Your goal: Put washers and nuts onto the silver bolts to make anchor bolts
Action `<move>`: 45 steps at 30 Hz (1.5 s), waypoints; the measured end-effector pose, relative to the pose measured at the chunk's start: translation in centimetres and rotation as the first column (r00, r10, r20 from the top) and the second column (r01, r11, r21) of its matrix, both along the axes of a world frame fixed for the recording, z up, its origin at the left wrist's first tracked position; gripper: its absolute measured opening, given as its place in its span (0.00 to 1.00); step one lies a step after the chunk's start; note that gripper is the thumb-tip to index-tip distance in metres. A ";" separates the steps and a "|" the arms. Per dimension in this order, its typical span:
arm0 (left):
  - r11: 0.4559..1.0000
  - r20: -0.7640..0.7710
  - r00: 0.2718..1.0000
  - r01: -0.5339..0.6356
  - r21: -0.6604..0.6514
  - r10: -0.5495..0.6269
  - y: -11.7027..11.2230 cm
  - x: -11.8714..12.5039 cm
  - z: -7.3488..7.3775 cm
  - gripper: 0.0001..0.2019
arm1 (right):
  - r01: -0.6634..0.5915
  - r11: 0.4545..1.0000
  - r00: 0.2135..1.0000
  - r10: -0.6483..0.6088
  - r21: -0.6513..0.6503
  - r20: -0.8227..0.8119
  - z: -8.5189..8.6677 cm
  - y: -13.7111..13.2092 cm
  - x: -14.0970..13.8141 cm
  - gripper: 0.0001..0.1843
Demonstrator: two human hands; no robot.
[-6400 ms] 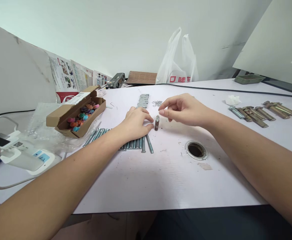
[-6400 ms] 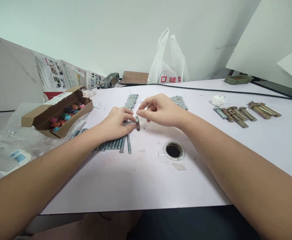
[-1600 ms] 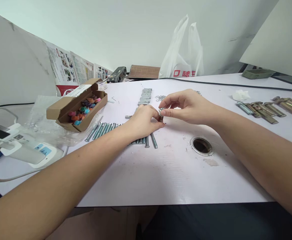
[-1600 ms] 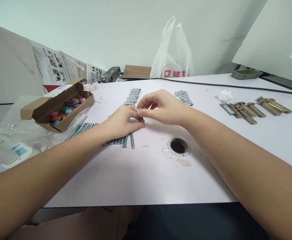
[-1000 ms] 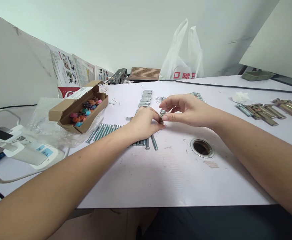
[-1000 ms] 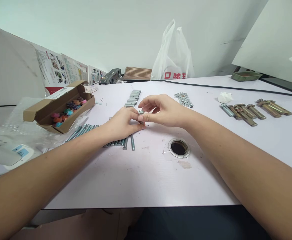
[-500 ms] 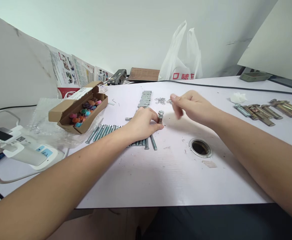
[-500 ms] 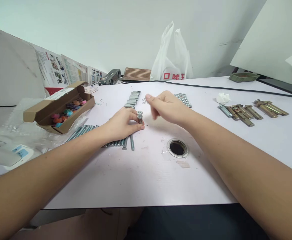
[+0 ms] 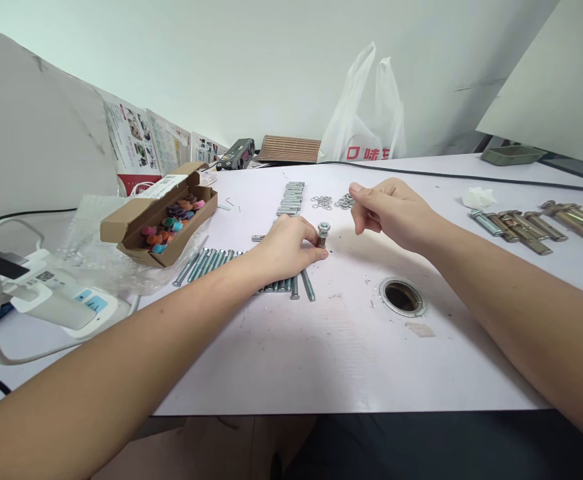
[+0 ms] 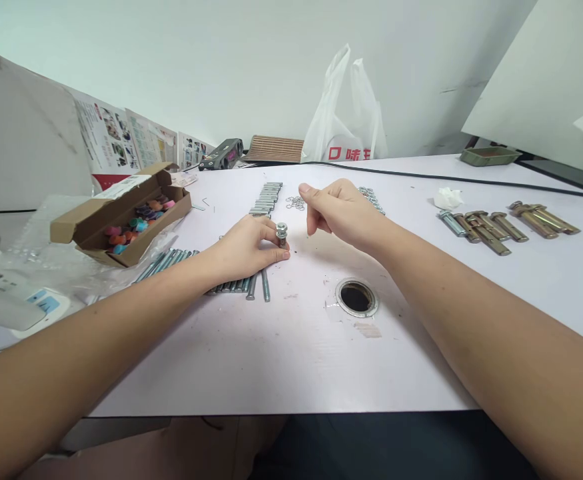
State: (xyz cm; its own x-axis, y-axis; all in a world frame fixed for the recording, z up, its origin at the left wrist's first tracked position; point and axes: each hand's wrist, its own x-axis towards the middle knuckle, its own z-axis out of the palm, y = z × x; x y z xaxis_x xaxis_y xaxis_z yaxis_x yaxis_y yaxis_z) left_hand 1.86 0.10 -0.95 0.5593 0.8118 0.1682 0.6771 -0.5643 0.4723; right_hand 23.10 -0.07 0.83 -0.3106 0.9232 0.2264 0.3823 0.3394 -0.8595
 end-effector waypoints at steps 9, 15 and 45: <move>1.000 0.003 1.000 -0.004 0.002 0.004 0.0 0.0 0.0 0.08 | -0.050 0.999 0.996 0.051 -0.015 0.073 0.1 -0.6 -1.0 0.36; 0.999 -0.002 0.999 0.033 0.019 -0.033 0.0 -0.1 0.0 0.09 | -0.061 0.997 0.996 0.057 0.056 0.062 0.0 -0.4 -0.8 0.33; 0.998 0.013 1.000 0.011 -0.058 -0.011 -0.1 -0.1 0.1 0.09 | 0.047 0.999 0.994 -0.048 0.015 0.095 0.2 -0.6 -1.0 0.40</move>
